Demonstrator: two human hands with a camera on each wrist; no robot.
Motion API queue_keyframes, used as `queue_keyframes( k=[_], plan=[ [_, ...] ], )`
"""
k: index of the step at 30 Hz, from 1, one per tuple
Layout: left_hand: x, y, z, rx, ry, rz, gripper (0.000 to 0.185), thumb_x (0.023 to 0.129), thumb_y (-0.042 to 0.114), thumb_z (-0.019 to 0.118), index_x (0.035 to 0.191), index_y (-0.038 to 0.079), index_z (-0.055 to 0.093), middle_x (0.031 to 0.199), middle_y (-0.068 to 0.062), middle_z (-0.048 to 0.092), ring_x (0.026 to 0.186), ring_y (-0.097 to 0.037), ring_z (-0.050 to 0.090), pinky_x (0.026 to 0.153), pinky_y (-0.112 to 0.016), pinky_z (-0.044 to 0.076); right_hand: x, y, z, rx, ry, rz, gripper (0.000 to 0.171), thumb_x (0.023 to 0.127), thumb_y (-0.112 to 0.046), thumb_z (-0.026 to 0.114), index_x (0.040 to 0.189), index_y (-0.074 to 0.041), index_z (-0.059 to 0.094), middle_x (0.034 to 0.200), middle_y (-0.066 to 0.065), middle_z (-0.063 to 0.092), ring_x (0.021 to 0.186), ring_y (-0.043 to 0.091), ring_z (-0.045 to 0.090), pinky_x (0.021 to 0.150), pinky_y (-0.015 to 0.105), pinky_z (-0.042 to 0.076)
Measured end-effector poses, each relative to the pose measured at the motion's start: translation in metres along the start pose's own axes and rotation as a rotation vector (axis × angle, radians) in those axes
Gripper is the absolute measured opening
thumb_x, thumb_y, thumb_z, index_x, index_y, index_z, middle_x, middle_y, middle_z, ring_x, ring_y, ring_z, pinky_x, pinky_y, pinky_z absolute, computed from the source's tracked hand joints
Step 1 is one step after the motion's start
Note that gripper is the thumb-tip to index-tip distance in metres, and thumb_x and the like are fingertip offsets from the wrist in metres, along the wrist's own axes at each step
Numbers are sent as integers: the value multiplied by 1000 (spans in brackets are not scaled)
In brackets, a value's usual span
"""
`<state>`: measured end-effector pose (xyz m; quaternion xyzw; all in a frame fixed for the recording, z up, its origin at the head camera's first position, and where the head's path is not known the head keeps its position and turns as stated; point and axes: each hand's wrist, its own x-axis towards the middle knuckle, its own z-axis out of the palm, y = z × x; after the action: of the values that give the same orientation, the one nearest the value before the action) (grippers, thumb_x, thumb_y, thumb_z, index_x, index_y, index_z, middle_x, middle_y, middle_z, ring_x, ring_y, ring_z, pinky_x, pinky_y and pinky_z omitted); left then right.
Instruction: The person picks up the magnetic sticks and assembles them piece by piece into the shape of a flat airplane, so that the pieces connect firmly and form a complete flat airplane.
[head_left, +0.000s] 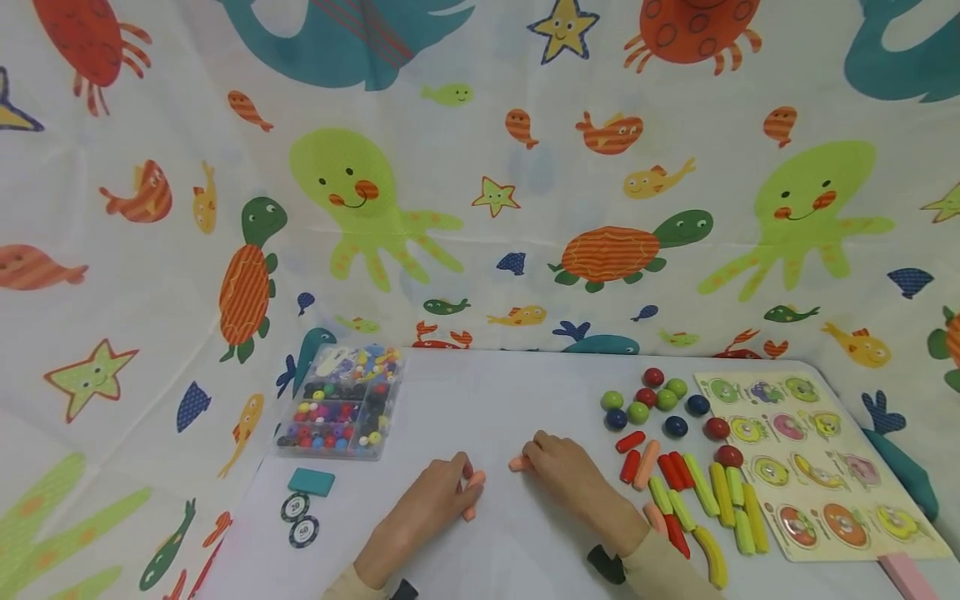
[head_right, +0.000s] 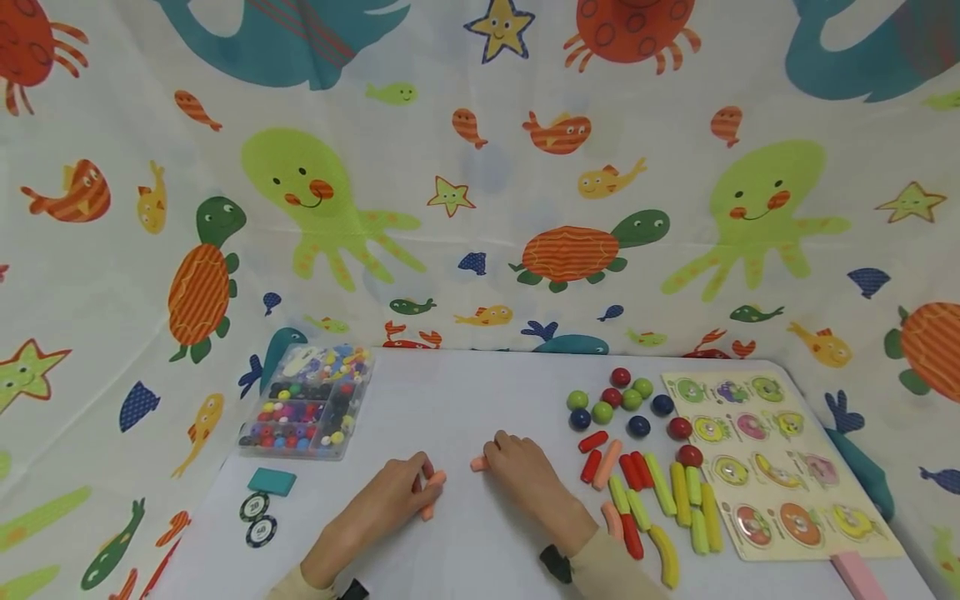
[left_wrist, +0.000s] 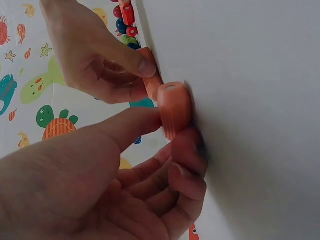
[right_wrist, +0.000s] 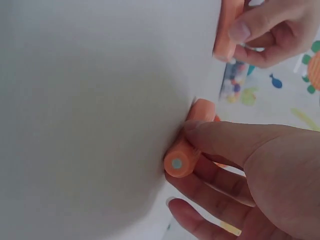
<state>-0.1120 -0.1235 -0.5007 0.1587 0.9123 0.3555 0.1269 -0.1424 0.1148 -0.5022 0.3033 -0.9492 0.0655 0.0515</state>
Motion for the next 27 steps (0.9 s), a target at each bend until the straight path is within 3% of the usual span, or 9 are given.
queue_keyframes(
  k=[9,16,21,27],
  plan=[
    [2,1,3,7,31,-6,24,102,29,60,99,5,60,56,11,63,50,-4,43,50,-22,34,10,-18,6,29,14,-53,22,91,-27,75,107,-11,73,90,1,59,73,11,49,68,22,51],
    [5,3,3,15,14,-56,19,97,26,68,99,8,61,60,8,56,53,-6,43,50,-22,33,13,-23,11,31,76,-94,12,92,-19,75,101,-12,71,87,-2,57,72,9,50,68,22,50],
    [5,5,3,16,8,-53,21,96,28,68,99,8,61,59,8,57,53,-7,43,49,-23,34,13,-24,12,28,98,-103,10,93,-18,74,101,-13,71,88,-2,58,74,9,52,69,23,50],
    [4,1,6,113,110,-18,32,97,39,67,99,7,61,65,6,51,56,-8,43,52,-24,35,13,-28,14,44,120,-146,12,95,-22,72,105,-16,73,94,-4,61,80,10,58,73,23,51]
  ],
)
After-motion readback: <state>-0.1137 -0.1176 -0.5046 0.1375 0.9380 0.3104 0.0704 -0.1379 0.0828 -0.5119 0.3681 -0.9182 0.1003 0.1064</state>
